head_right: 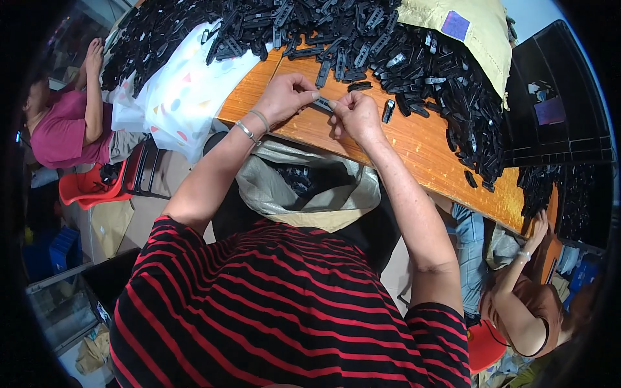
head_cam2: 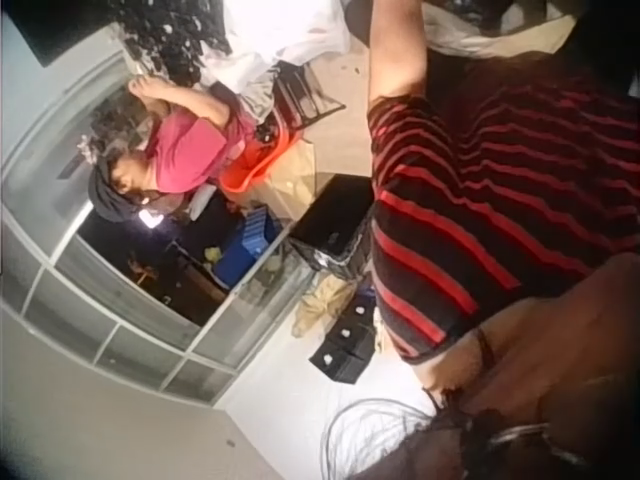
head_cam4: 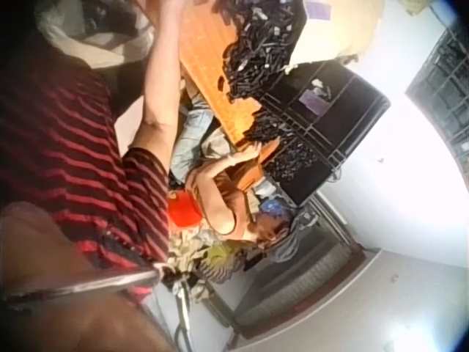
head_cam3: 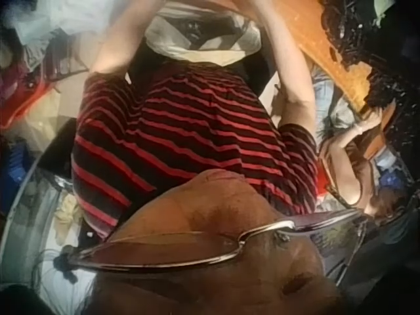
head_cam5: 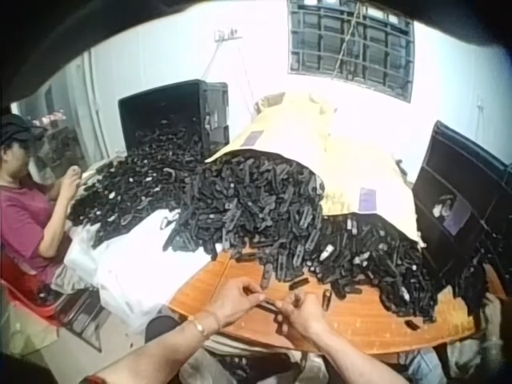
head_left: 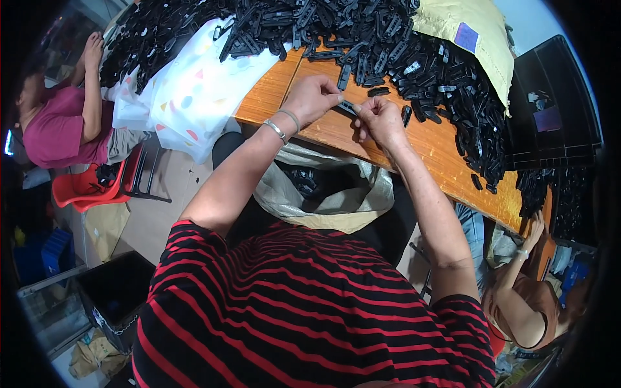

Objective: Picking up, inspecting, and sorting small black plastic components on a wooden workbench.

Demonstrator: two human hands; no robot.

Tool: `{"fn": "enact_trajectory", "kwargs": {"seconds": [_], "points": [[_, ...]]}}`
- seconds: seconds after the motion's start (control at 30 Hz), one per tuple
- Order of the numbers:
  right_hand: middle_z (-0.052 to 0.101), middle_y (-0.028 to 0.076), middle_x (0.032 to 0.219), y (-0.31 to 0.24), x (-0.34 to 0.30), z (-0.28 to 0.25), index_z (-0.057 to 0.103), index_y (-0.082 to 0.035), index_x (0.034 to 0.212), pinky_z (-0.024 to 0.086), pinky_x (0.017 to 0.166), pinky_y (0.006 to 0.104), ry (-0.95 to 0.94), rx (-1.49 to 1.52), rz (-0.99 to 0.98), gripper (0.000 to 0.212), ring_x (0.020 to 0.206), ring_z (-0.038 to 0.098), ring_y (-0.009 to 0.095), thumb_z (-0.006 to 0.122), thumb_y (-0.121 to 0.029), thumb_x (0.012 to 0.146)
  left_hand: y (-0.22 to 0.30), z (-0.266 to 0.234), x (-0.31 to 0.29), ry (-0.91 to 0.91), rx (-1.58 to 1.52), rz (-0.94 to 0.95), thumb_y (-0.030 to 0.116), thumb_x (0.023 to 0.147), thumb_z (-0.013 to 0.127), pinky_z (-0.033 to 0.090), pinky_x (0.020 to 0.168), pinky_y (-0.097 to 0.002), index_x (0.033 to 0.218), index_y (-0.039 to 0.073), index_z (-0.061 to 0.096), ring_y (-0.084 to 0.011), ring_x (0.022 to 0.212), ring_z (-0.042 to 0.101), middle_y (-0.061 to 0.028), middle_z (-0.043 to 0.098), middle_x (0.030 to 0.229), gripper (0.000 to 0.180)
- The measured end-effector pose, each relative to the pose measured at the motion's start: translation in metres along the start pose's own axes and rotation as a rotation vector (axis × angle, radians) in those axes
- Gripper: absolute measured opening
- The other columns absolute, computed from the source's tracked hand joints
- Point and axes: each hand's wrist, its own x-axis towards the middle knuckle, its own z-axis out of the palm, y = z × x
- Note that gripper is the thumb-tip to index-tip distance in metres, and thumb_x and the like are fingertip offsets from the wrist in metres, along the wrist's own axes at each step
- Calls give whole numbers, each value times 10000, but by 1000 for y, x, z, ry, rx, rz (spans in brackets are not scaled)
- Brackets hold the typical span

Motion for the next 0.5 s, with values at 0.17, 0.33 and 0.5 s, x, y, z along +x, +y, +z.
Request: {"fn": "enact_trajectory", "kwargs": {"seconds": [0.17,0.33,0.5], "points": [[570,57,576,-7,4,0,498,-18,796,415,352,236,-33,-224,27,191,384,521,121,612,-132,897,3,3,2,5,202,-24,141,791,692,461,588,-270,819,9,627,-121,621,555,-43,611,707,150],[571,55,571,-4,8,-4,506,-18,770,414,359,234,-23,-306,-28,209,405,541,125,625,-141,890,10,6,-1,43,361,42,160,780,689,474,614,-310,815,17,615,-174,631,578,-80,624,715,164],[567,43,556,2,-15,-4,572,-6,698,399,416,264,-258,-433,-91,250,460,527,110,688,-176,839,10,-15,-24,-296,480,21,185,779,694,477,621,-316,826,22,621,-176,646,592,-93,630,720,185]]}}
